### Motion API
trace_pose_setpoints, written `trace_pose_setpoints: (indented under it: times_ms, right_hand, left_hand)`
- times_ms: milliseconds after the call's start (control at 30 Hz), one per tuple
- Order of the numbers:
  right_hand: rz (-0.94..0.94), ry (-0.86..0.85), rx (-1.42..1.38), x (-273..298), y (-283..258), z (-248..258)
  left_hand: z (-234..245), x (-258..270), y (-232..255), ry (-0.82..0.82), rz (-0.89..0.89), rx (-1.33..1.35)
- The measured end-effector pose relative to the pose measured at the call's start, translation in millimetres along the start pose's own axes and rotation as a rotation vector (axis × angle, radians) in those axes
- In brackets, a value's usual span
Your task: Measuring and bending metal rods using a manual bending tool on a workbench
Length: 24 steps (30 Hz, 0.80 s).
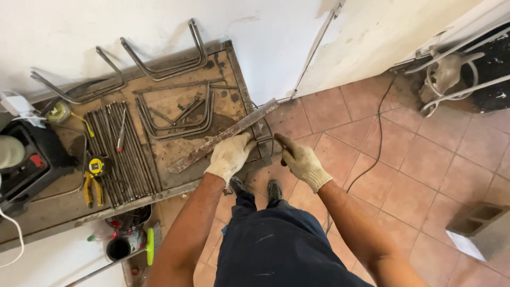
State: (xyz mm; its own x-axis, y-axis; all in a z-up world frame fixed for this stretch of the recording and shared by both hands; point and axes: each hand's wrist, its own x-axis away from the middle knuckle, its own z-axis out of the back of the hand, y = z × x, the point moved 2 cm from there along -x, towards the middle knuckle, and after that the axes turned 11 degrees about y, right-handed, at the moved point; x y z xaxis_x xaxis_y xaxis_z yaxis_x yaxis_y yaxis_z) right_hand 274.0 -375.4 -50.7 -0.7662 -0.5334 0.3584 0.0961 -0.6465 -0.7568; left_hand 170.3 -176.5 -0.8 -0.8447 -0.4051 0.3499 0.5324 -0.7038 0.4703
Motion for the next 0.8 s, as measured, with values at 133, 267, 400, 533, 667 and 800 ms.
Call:
trace_pose_setpoints:
  times_ms: [133,267,400,533,667,800]
  right_hand:
    - [-0.007,-0.011,0.001,13,-31,17]
    - [-0.053,-0.033,-0.002,15,-41,22]
    - [-0.077,-0.047,0.004,11,-38,21]
    - [-0.058,-0.052,0.014,8,-37,21]
    - [-0.062,-0.069,0.004,2,-30,19]
    - [-0.026,-0.080,0.022,1,-30,18]
  left_hand:
    - [1,-2,4,-0.018,-0.032,-0.019]
    - [-14,-10,-3,0.014,-0.071,-0.075]
    - [-11,-7,0,0.057,-0.099,-0.079]
    - [-11,-8,-2,0.059,-0.098,-0.074]
    - [-10,-10,-3,0.045,-0.107,-0.055]
    - [-10,-10,-5,0.018,-0.102,-0.041]
